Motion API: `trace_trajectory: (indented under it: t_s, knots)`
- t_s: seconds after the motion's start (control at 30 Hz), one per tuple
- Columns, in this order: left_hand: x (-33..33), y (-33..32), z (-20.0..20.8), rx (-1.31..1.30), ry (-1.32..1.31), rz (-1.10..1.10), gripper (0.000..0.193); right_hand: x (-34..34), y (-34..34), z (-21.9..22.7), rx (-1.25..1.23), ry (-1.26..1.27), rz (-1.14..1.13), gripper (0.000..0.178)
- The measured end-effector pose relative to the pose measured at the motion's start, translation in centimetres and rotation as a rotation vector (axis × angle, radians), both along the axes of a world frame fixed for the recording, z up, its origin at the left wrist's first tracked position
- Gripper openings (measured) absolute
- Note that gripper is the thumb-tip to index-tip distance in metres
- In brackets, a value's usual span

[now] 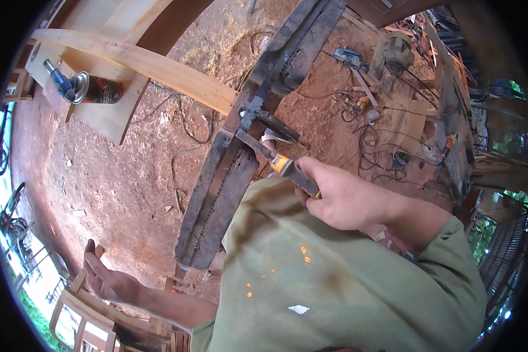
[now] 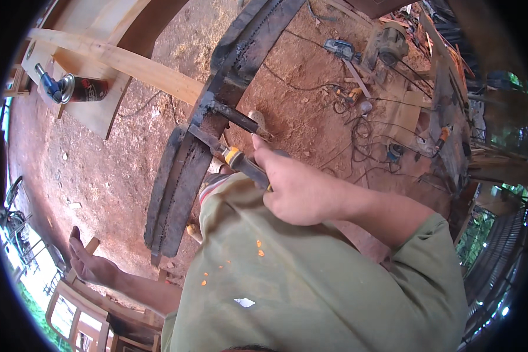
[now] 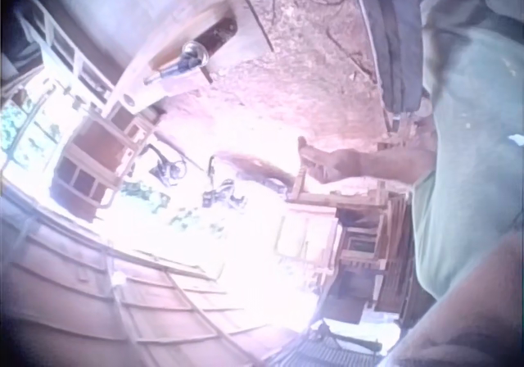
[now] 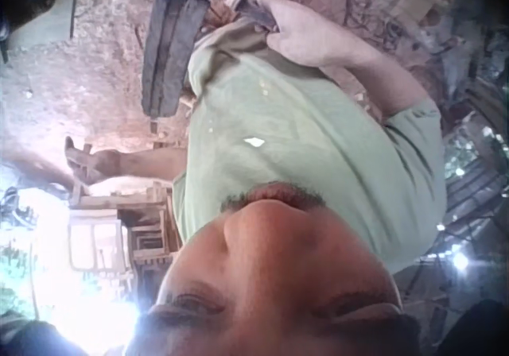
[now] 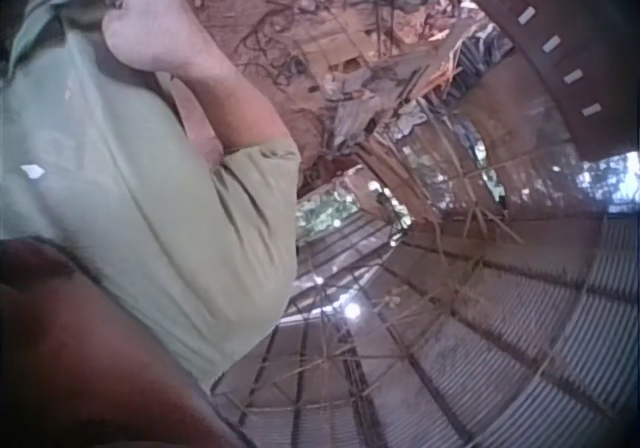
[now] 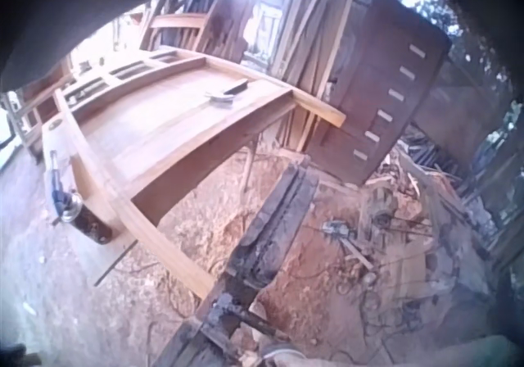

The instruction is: The person heats a metal blade clamped to a wooden beam using a blowtorch while holding a component with pliers, and then grinds the metal with an angle grinder.

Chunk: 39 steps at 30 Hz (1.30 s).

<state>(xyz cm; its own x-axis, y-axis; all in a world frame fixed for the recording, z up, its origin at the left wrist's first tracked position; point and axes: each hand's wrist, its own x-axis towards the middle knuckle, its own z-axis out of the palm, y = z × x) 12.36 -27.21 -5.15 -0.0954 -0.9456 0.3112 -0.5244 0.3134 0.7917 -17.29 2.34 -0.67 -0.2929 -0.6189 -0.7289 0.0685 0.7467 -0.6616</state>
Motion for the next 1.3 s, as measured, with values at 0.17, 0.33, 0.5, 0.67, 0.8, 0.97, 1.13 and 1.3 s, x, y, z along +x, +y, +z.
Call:
trace_trajectory:
  t_s: [0.17,0.33,0.5,0.67,0.8,0.97,1.13,1.3]
  knots:
    - [-0.4,0.1,-0.5,0.007,-0.039,-0.007,0.030,-1.6,-0.4,0.7,0.093,-0.062,-0.180,0.033]
    - [0.0,-0.2,-0.7,0.007,-0.046,-0.020,0.028,-0.1,0.4,-0.1,-0.004,-0.072,-0.155,0.035]
    - [-0.3,-0.3,-1.0,0.027,-0.006,-0.013,0.028,0.7,0.3,-0.8,-0.010,-0.012,-0.112,0.036]
    - [-1.1,-0.4,-0.9,0.034,-0.010,0.002,0.030,0.8,0.0,-0.5,-0.012,-0.102,-0.100,0.047]
    - [-0.6,-0.3,-0.9,0.050,-0.050,0.038,0.031,0.9,-0.3,-0.2,-0.011,-0.078,-0.105,0.050]
    - [0.1,-0.2,-1.4,0.035,-0.023,0.011,0.031,0.6,-0.2,-0.5,-0.021,-0.062,-0.076,0.051]
    - [0.4,0.1,-1.5,0.032,-0.007,0.009,0.031,-2.0,0.5,-0.7,-0.060,0.106,0.059,0.025]
    - [0.3,1.0,-0.3,0.065,-0.086,0.083,0.028,-8.8,-0.8,0.6,-0.004,0.219,0.375,0.022]
